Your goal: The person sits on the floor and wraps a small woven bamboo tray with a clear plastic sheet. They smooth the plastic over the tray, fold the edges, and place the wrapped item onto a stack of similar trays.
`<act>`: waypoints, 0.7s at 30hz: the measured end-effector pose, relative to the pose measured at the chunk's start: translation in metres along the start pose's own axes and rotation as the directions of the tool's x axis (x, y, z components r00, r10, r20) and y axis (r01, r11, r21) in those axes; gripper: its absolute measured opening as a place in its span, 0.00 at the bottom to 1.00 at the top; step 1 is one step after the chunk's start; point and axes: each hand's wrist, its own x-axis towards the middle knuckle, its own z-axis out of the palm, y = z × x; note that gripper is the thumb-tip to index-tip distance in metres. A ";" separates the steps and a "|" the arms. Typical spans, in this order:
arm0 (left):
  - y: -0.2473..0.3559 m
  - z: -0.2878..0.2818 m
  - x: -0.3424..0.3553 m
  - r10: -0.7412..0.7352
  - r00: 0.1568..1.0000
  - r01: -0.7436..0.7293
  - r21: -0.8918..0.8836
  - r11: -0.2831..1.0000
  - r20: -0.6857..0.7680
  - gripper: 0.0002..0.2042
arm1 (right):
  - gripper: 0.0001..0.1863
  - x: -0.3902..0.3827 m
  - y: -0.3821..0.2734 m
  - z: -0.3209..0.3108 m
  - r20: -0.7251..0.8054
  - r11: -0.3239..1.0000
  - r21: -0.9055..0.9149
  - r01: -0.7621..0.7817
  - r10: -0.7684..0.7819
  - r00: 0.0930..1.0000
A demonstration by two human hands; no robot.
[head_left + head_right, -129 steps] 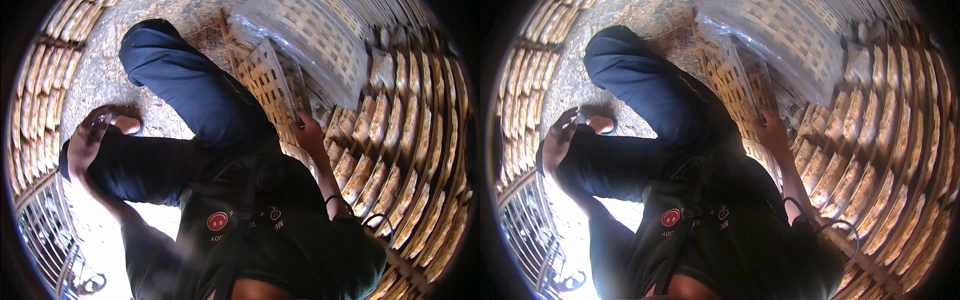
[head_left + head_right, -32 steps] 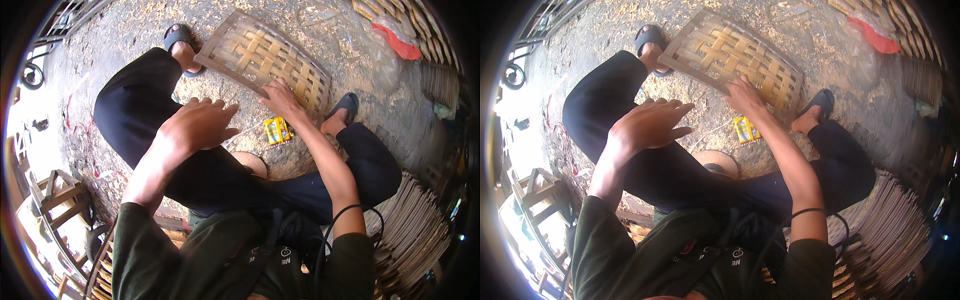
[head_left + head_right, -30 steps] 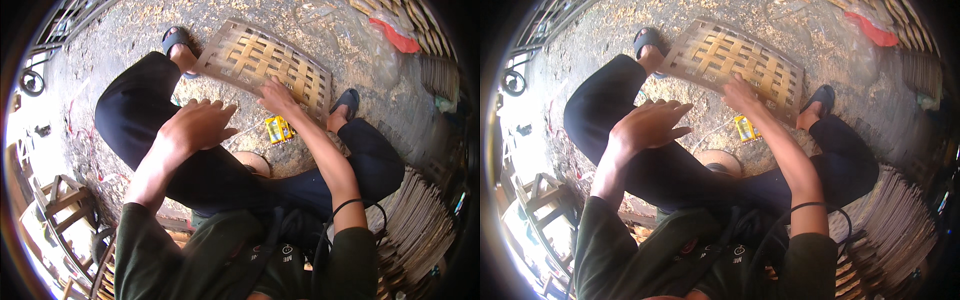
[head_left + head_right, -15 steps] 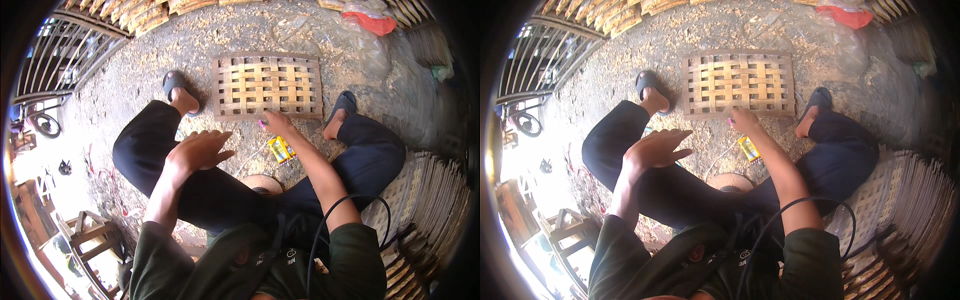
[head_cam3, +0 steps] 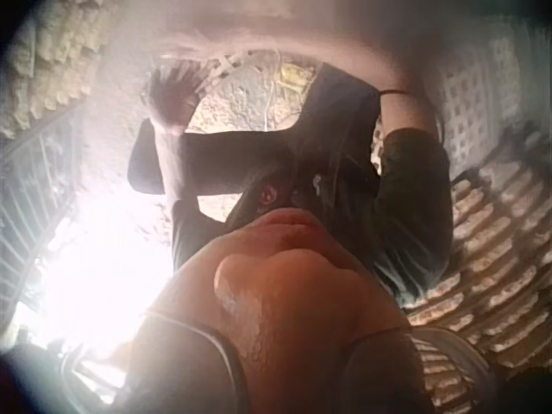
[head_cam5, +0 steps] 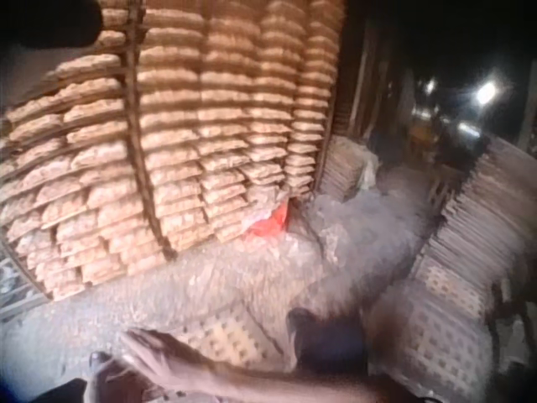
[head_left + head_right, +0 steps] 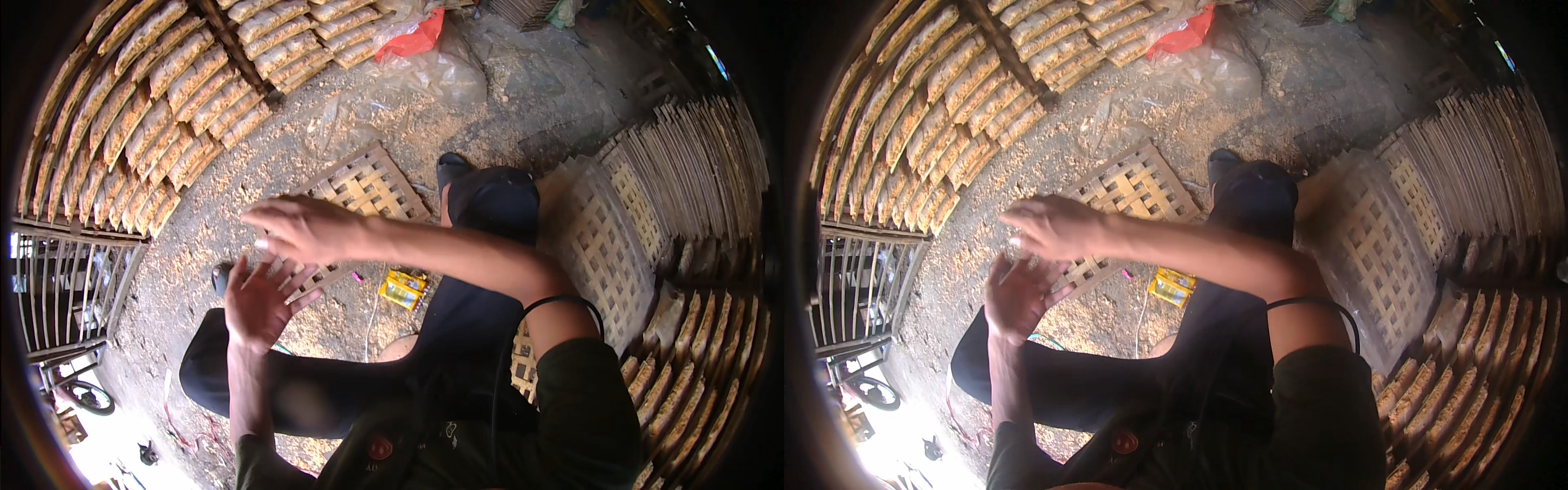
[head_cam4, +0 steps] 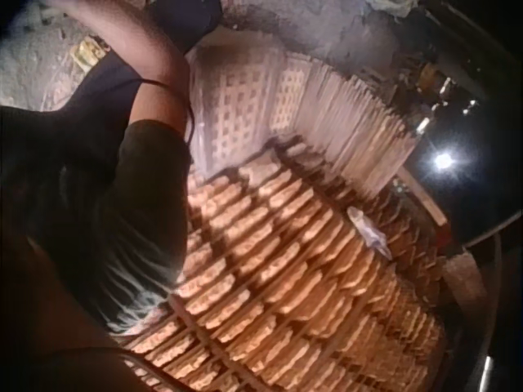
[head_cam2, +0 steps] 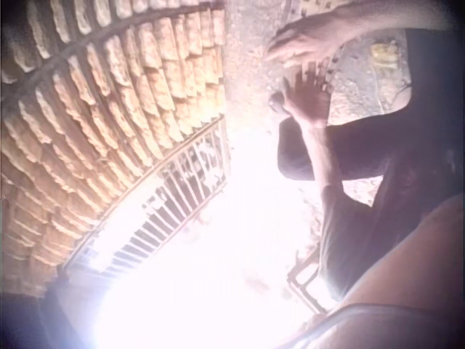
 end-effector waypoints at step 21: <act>-0.010 -0.016 0.050 0.019 0.958 -0.122 -0.345 0.931 -0.286 0.16 | 0.22 -0.114 0.342 -0.133 0.367 0.419 -0.806 -0.418 0.908 0.203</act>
